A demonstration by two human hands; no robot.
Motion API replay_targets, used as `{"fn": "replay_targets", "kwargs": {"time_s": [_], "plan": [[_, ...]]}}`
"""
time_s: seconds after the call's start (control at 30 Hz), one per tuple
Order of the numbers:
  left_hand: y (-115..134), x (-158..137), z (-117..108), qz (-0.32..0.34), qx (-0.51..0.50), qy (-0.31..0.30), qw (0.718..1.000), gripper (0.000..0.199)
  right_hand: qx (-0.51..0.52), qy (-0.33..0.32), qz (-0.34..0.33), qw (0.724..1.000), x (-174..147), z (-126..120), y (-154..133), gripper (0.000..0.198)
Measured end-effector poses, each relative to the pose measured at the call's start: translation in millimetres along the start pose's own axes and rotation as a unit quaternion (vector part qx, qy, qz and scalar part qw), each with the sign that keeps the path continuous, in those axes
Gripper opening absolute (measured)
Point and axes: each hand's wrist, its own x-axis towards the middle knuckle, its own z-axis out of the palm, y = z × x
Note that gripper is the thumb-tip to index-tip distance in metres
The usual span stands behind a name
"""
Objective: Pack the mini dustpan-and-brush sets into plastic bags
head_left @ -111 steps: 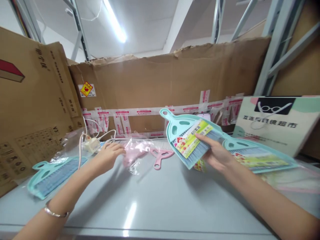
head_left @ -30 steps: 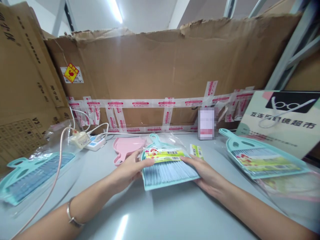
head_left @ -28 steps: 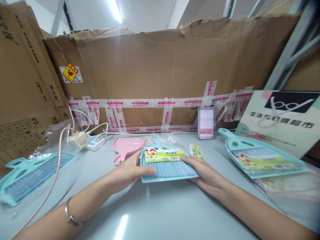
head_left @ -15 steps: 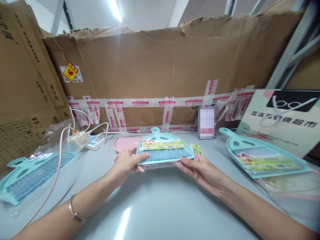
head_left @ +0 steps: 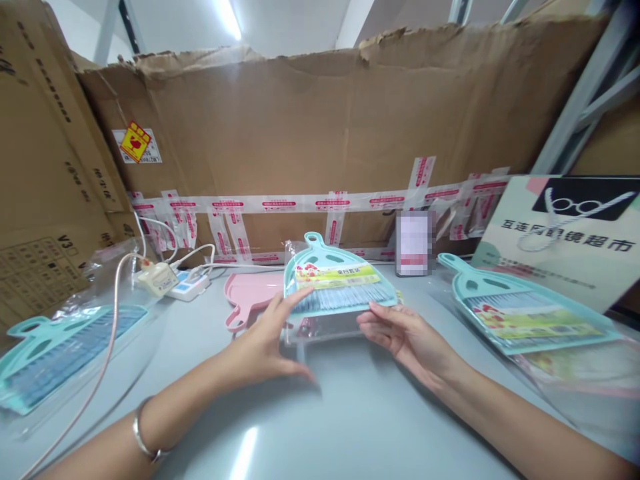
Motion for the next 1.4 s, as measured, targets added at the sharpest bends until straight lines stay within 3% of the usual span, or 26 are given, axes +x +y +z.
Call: {"fn": "replay_targets", "kwargs": {"time_s": [0.13,0.23,0.33,0.4,0.5,0.6,0.67,0.77,0.8,0.93,1.07,1.17,1.27,1.4], "plan": [[-9.8,3.3,2.5,0.016,0.024,0.11,0.993,0.039,-0.041,-0.059,-0.065,0.995,-1.1,-1.4,2.3,0.021],[-8.3,3.9,5.2,0.049,-0.015,0.201,0.978,0.021,-0.085,-0.085,-0.13,0.984,-2.1,0.0,5.4,0.025],[-2.1,2.7,5.2,0.074,-0.014,0.267,0.961,0.015,-0.111,-0.074,-0.187,0.973,-4.9,1.9,7.7,0.025],[1.3,1.9,4.5,0.067,-0.006,0.302,0.951,0.015,-0.109,-0.087,-0.232,0.963,-7.1,2.0,8.8,0.053],[2.9,1.7,4.6,0.029,-0.014,0.339,0.94,0.014,-0.126,-0.174,-0.295,0.931,-9.2,-0.3,11.0,0.095],[1.6,2.4,6.2,-0.009,-0.029,0.339,0.94,0.013,-0.222,-0.181,-0.334,0.898,-9.4,-3.2,13.9,0.104],[0.3,2.8,7.1,-0.02,-0.029,0.328,0.944,0.013,-0.304,-0.116,-0.342,0.881,-8.8,-3.5,14.4,0.079],[-1.7,2.2,7.8,-0.012,-0.007,0.32,0.947,0.014,-0.365,-0.032,-0.355,0.86,-8.1,-1.4,11.5,0.018],[-2.3,1.8,8.2,-0.006,0.003,0.317,0.948,0.015,-0.369,-0.017,-0.36,0.857,-8.1,-0.4,10.1,0.017],[-3.9,1.1,12.8,0.026,0.014,0.319,0.947,0.014,-0.363,0.03,-0.365,0.857,-9.1,2.4,7.5,0.023],[-2.9,3.6,18.7,0.062,-0.113,0.306,0.943,0.047,-0.301,0.061,-0.389,0.868,-9.3,3.9,9.9,0.019],[-1.4,6.0,19.0,0.029,-0.205,0.274,0.939,0.052,-0.239,0.058,-0.411,0.878,-8.6,5.9,10.7,0.043],[-1.6,7.6,15.9,-0.005,-0.271,0.242,0.932,0.052,-0.207,0.026,-0.378,0.902,-8.3,7.8,9.4,0.062],[-3.5,8.9,12.6,-0.019,-0.312,0.216,0.925,0.051,-0.202,0.017,-0.343,0.917,-8.7,8.4,7.6,0.068]]}}
